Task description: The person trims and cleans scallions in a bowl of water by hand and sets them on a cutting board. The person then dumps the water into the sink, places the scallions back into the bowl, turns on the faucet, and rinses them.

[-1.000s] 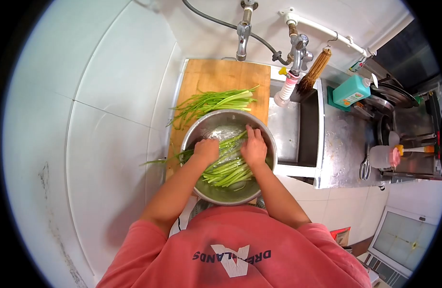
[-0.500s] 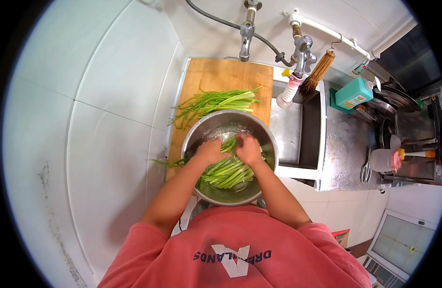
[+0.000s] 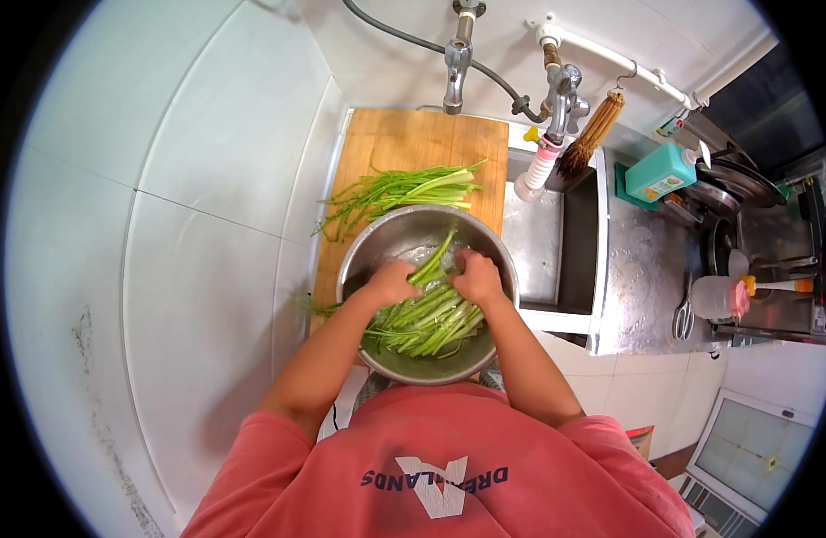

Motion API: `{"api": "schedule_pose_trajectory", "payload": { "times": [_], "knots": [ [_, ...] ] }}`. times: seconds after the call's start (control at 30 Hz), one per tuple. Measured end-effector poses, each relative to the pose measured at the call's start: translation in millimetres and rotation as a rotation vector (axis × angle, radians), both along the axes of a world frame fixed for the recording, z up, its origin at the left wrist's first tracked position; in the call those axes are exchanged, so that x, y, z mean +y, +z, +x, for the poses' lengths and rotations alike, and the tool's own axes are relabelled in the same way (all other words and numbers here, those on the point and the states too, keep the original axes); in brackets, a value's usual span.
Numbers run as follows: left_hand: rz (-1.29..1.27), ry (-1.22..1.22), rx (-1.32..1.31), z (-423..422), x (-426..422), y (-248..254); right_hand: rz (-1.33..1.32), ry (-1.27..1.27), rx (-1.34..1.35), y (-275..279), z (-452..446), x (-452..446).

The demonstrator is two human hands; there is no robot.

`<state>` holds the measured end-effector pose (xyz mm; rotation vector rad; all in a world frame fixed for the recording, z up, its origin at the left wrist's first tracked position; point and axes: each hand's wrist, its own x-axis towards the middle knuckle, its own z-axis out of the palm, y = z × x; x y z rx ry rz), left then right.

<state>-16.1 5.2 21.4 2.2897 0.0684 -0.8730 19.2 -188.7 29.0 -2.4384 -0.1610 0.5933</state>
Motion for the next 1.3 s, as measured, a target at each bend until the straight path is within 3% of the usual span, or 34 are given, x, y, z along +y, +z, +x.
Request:
{"api": "schedule_pose_trajectory", "payload": {
  "times": [0.03,0.1,0.13,0.2,0.33,0.4,0.5,0.53,0.6,0.63,0.67,0.7,0.73,0.8,0.87,0.93,0.97,1.07,1.1,1.13,1.2,1.3],
  "knots": [
    [0.000,0.000,0.001,0,5,-11,0.000,0.000,0.001,-5,1,-2],
    [-0.368,0.204,-0.036,-1,11,-29,0.027,0.120,0.098,-18,3,-5],
    [-0.369,0.205,-0.036,-1,6,-14,0.026,0.120,0.098,-17,1,-3],
    [-0.477,0.360,0.132,0,-6,11,0.407,-0.092,0.063,-16,-6,4],
    [-0.396,0.329,0.165,-2,-11,4,0.366,-0.047,0.021,-21,-3,9],
    [-0.591,0.382,0.151,-7,-4,-17,0.343,-0.180,0.056,-26,-1,7],
    [-0.606,0.421,0.183,-4,-1,-8,0.373,-0.287,-0.011,-54,-4,8],
    [-0.606,0.422,0.183,-3,-2,-7,0.424,-0.356,-0.003,-61,-6,10],
    [-0.566,0.377,0.091,-1,-8,-6,0.411,-0.263,-0.159,-61,-9,12],
    [-0.566,0.376,0.091,0,-12,-5,0.442,-0.281,0.015,-46,-8,12],
    [-0.377,0.216,-0.015,0,-16,-3,0.470,-0.297,0.190,-31,-8,12],
    [-0.186,0.057,-0.119,0,-18,-1,0.499,-0.463,0.212,-20,-10,15],
    [-0.188,0.058,-0.120,2,-18,5,0.498,-0.461,0.210,-35,-10,13],
    [-0.014,0.161,-0.132,4,-14,16,0.491,-0.421,-0.119,-72,-13,10],
    [-0.004,0.151,-0.263,4,-4,-4,0.403,-0.463,-0.090,-25,-14,8],
    [-0.319,0.415,-0.016,3,0,-13,0.271,-0.419,0.062,-18,-12,6],
    [-0.450,0.492,0.044,2,-1,-20,0.375,-0.390,0.064,-36,-13,8],
    [-0.430,0.401,-0.006,-2,-11,-14,0.445,-0.198,0.155,-21,-12,17],
    [-0.340,0.299,-0.194,-6,-13,-9,0.343,-0.223,0.064,-22,-10,20],
    [-0.339,0.299,-0.195,-6,-13,-8,0.344,-0.222,0.064,-23,-9,20],
    [-0.126,0.160,-0.231,-6,-12,-7,0.475,-0.444,0.259,-17,-7,18],
    [-0.027,0.210,-0.352,-14,-16,-15,0.747,-0.482,0.337,-33,-6,13]
  ]
}}
